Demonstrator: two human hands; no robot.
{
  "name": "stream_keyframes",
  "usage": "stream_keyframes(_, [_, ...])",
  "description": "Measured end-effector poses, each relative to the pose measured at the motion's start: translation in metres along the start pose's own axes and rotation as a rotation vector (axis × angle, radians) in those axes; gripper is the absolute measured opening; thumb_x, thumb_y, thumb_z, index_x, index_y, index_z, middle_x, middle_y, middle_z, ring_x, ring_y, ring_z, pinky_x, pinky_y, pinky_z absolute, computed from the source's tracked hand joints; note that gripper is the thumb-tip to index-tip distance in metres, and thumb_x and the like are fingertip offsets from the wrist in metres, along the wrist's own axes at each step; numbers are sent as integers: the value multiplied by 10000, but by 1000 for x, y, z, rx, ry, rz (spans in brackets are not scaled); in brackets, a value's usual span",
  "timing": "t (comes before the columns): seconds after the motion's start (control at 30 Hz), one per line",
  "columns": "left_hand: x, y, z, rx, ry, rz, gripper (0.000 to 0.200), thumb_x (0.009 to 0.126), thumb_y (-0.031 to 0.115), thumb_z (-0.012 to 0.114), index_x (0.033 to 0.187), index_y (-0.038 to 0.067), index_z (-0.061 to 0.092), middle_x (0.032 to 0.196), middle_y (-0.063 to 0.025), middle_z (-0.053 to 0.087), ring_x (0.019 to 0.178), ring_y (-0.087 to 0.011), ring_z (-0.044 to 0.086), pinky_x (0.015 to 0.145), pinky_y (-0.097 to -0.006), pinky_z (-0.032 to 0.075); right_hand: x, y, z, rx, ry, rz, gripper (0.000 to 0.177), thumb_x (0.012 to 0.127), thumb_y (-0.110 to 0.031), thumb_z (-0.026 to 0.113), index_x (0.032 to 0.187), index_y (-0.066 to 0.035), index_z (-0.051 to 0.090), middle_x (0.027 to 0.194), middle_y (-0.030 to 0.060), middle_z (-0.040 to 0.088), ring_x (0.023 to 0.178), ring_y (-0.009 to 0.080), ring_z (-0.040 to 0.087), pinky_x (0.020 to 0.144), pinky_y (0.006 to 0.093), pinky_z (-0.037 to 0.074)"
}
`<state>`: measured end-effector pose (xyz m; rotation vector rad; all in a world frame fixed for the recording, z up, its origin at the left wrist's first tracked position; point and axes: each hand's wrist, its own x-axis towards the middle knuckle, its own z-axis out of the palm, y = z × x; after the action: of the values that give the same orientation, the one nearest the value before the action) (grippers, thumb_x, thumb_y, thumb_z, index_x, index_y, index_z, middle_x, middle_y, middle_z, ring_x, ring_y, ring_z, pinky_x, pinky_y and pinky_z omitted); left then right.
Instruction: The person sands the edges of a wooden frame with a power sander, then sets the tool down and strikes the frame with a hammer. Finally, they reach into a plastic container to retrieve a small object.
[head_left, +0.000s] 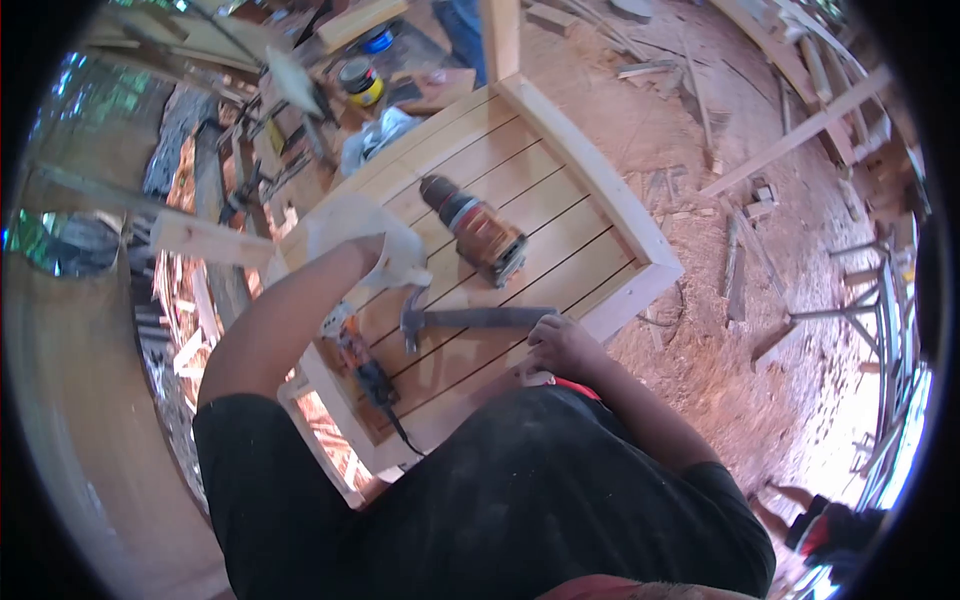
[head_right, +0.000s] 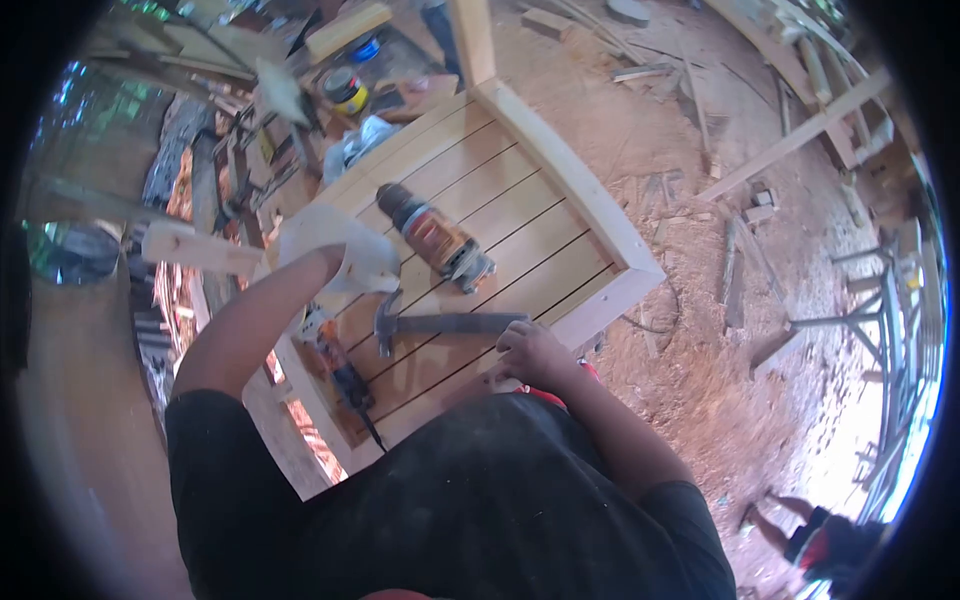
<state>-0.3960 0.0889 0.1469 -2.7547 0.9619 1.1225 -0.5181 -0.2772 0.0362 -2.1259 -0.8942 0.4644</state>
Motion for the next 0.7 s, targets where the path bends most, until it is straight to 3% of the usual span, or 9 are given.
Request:
stream_keyframes(0.1, [-5, 0, -2, 48, 13, -88, 408, 912, 465, 617, 921, 91, 780, 896, -165, 742, 836, -362, 691, 748, -502, 510, 1, -3, -4, 48, -16, 60, 304, 768, -191, 807, 1005, -72, 660, 1032, 107, 646, 1023, 327, 639, 892, 436, 524])
stream_keyframes(0.23, [8, -35, 39, 22, 71, -92, 449, 878, 556, 621, 965, 144, 778, 895, -168, 740, 815, -413, 688, 704, -512, 529, 4, -9, -10, -25, -29, 38, 286, 768, -163, 792, 1007, -73, 664, 1041, 110, 647, 1032, 340, 635, 906, 449, 518])
stream_keyframes(0.3, [21, -53, 65, -220, 152, -26, 447, 874, 563, 620, 984, 159, 778, 909, -170, 740, 819, -405, 689, 707, -507, 527, 5, -12, -10, -49, -41, 67, 285, 763, -154, 788, 1008, -75, 668, 1044, 110, 648, 1041, 345, 633, 912, 453, 516])
stream_keyframes(0.37, [27, -64, 71, -222, 173, -6, 440, 873, 549, 623, 980, 153, 781, 925, -175, 743, 825, -397, 693, 718, -502, 530, 3, -10, -9, -63, -49, 58, 281, 762, -162, 791, 1002, -76, 673, 1045, 110, 649, 1041, 343, 635, 911, 449, 518])
stream_keyframes(0.43, [8, -35, 40, 14, 126, -36, 426, 877, 514, 632, 953, 125, 788, 943, -184, 747, 832, -389, 698, 736, -496, 538, 4, -6, -8, -61, -59, 66, 273, 766, -180, 791, 991, -76, 677, 1056, 113, 653, 1046, 335, 637, 907, 450, 521])
stream_keyframes(0.53, [-26, -17, -4, -222, 9, -366, 555, 814, 593, 736, 1085, 112, 789, 1129, -141, 754, 1053, -312, 708, 924, -415, 538, 5, -10, -12, -29, -63, 36, 287, 769, -197, 797, 1001, -78, 677, 1066, 113, 654, 1057, 327, 639, 906, 459, 522])
stream_keyframes(0.6, [-27, -21, -17, -168, 29, -531, 372, 866, 414, 712, 1072, 114, 791, 1153, -152, 747, 1076, -321, 711, 933, -420, 547, 4, -10, -11, -16, -24, 23, 313, 784, -219, 800, 1030, -73, 676, 1102, 131, 645, 1099, 348, 621, 914, 470, 520])
stream_keyframes(0.67, [-41, -18, -26, 128, 19, -550, 269, 903, 281, 673, 1073, 105, 786, 1141, -158, 744, 1071, -320, 714, 918, -420, 554, 5, -18, -12, -78, 70, -27, 331, 796, -234, 799, 1055, -71, 674, 1130, 141, 636, 1122, 364, 609, 923, 474, 519])
stream_keyframes(0.7, [-54, -14, -31, 69, 151, -555, 247, 897, 214, 654, 1061, 75, 778, 1130, -172, 734, 1058, -339, 708, 910, -433, 552, 6, -23, -13, -144, 80, 13, 346, 830, -249, 772, 1094, -56, 659, 1173, 145, 621, 1151, 373, 593, 953, 479, 507])
